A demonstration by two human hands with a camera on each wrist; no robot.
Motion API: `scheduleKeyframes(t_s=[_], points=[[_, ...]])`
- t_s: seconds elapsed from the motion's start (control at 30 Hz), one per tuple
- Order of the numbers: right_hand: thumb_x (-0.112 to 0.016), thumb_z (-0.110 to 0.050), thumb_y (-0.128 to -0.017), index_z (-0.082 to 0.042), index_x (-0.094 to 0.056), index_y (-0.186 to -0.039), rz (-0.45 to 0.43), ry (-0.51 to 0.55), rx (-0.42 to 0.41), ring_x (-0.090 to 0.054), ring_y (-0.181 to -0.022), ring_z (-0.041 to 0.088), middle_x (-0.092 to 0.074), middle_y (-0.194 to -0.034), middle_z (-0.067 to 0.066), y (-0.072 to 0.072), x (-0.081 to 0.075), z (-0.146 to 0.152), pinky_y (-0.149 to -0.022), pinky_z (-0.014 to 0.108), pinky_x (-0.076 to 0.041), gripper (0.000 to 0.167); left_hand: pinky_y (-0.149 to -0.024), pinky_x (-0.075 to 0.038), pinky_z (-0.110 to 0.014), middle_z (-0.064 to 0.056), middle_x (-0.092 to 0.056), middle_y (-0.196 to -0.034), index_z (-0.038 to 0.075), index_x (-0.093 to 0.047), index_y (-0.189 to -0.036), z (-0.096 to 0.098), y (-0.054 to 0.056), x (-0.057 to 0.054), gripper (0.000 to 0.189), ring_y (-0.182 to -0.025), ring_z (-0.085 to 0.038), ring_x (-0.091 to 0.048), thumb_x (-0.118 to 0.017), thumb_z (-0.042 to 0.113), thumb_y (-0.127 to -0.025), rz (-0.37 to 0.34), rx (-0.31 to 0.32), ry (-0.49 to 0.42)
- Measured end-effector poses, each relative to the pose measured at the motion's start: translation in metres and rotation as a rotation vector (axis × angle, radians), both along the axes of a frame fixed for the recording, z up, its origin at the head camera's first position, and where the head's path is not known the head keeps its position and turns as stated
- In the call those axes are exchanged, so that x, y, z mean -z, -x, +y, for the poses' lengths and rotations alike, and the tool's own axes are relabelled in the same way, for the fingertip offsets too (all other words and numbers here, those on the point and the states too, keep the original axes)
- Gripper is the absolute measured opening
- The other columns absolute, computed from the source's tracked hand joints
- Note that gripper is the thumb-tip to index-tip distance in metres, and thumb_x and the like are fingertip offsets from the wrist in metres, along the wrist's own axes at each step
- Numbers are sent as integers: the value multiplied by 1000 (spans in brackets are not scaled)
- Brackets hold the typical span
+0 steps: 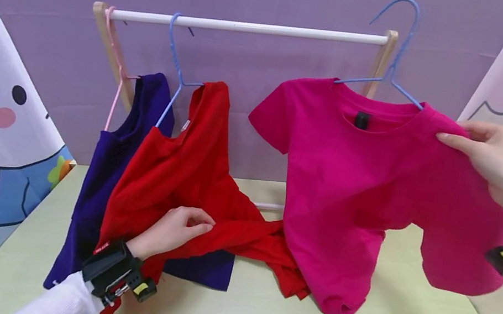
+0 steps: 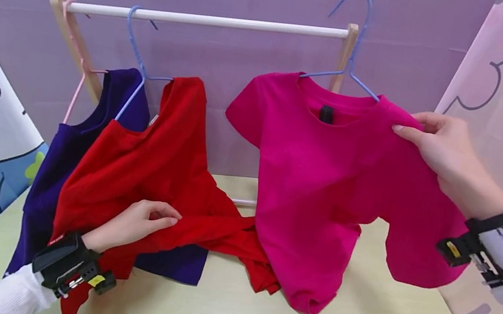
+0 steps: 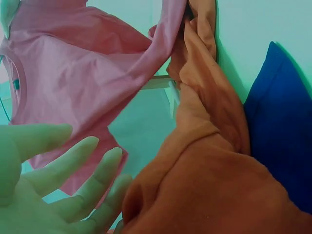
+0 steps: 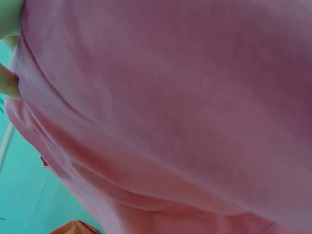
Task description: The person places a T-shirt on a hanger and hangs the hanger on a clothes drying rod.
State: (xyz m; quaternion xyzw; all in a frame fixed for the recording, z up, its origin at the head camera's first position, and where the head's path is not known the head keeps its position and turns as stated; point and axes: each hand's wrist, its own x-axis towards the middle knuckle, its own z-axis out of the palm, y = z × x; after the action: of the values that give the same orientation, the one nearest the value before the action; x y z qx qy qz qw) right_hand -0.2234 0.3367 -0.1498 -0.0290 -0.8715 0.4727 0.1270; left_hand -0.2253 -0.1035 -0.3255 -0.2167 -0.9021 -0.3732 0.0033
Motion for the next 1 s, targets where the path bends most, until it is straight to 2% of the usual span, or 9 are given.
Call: scheduleKeyframes(t_s=[0.07, 0.17, 0.4, 0.53, 0.67, 0.77, 0.83, 0.9, 1.0], points=[[-65, -40, -77, -39, -60, -80, 36, -19, -9, -55, -57, 6, -58, -65, -17, 7, 3, -8, -54, 19, -42, 5, -69, -44, -25, -3, -63, -91, 4, -65, -101, -1, 0, 0, 19, -77, -15, -52, -57, 13, -86, -7, -4, 3], [-62, -38, -80, -31, -60, -87, 75, -63, -14, -51, -61, 4, -55, -65, -18, 15, 10, -19, -57, 18, -39, 10, -69, -44, -25, -3, -63, -90, 5, -65, -101, -2, 0, 1, 19, -77, -15, -51, -57, 13, -86, -21, -19, 12], [-59, -38, -82, -9, -58, -104, 87, -107, -4, -42, -71, 8, -51, -63, -21, 24, 32, -31, -56, 22, -34, 36, -69, -43, -25, 0, -62, -89, 7, -66, -100, -3, -1, 5, 18, -76, -14, -51, -57, 15, -86, -57, -47, 19], [-59, -38, -82, -7, -58, -106, 92, -106, -16, -42, -74, 9, -52, -65, -23, 24, 39, -32, -59, 21, -35, 39, -67, -43, -26, 0, -62, -88, 6, -66, -100, -4, -3, 8, 18, -74, -14, -50, -57, 15, -86, -60, -51, 21], [-61, -34, -82, -20, -62, -94, 139, -92, -31, -45, -70, 4, -53, -64, -26, 26, 42, -33, -60, 17, -36, 19, -67, -42, -26, -1, -62, -87, 6, -66, -100, -3, -2, 9, 19, -74, -14, -50, -57, 15, -86, -60, -72, 24], [-59, -31, -84, -15, -62, -101, 170, -104, -50, -46, -65, -1, -52, -65, -27, 26, 42, -34, -59, 14, -37, 24, -67, -42, -25, -1, -62, -87, 6, -66, -100, -3, -1, 10, 18, -74, -14, -50, -57, 15, -86, -51, -94, 28], [-57, -28, -85, -4, -58, -110, 191, -139, -57, -47, -63, -1, -51, -66, -26, 25, 43, -35, -57, 13, -38, 35, -66, -42, -25, -1, -63, -87, 7, -66, -99, -2, 0, 11, 18, -73, -14, -51, -58, 14, -86, -38, -108, 33], [-55, -27, -87, 5, -53, -114, 217, -187, -60, -48, -62, -2, -54, -72, -20, 24, 43, -35, -56, 12, -38, 42, -66, -42, -25, -1, -63, -88, 6, -66, -99, -2, 0, 13, 18, -74, -14, -51, -58, 14, -85, -23, -116, 41], [-52, -22, -88, 4, -53, -115, 273, -259, -56, -46, -63, -7, -62, -86, 2, 20, 44, -36, -57, 10, -37, 37, -67, -43, -25, -1, -64, -88, 6, -67, -98, -2, 1, 16, 17, -74, -14, -53, -58, 14, -85, -6, -132, 49]])
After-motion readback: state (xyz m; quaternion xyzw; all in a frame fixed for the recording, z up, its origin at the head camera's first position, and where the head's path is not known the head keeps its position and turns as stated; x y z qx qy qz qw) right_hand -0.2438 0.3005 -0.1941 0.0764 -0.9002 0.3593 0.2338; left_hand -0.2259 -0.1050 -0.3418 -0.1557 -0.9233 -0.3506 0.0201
